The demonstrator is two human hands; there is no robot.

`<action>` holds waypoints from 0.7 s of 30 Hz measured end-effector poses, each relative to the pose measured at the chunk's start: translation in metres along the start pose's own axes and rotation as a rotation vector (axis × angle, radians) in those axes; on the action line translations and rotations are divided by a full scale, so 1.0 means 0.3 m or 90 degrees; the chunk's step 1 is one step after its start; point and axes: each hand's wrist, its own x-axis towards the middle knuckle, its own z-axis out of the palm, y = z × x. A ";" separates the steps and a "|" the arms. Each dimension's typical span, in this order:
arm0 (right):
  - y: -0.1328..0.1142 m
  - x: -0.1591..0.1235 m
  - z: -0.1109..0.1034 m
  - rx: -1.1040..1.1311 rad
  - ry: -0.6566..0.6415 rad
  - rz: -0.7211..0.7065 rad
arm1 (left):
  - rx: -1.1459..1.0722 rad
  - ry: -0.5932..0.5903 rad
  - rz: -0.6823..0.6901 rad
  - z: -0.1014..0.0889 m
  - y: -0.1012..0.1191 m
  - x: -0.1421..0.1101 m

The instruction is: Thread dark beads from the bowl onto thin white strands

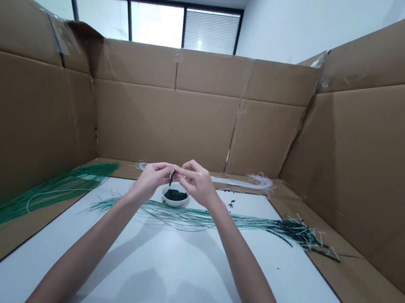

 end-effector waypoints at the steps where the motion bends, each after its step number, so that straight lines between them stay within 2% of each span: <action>1: -0.007 0.005 -0.006 0.057 0.018 0.045 | -0.009 -0.007 -0.006 0.006 -0.002 -0.003; 4: -0.020 0.015 -0.018 0.254 0.055 0.217 | 0.013 -0.035 0.024 0.022 -0.010 -0.014; 7: -0.013 0.018 -0.019 0.444 0.055 0.370 | 0.120 -0.026 0.159 0.036 -0.017 -0.030; 10: -0.004 0.018 -0.018 0.558 0.047 0.458 | 0.194 -0.002 0.257 0.046 -0.018 -0.044; 13: -0.009 0.020 -0.027 0.538 0.049 0.498 | 0.214 0.014 0.280 0.049 -0.016 -0.050; 16: -0.020 0.021 -0.037 0.466 0.050 0.496 | 0.212 0.031 0.281 0.044 -0.013 -0.048; 21: -0.028 0.022 -0.040 0.402 0.069 0.449 | 0.193 0.013 0.212 0.029 -0.018 -0.027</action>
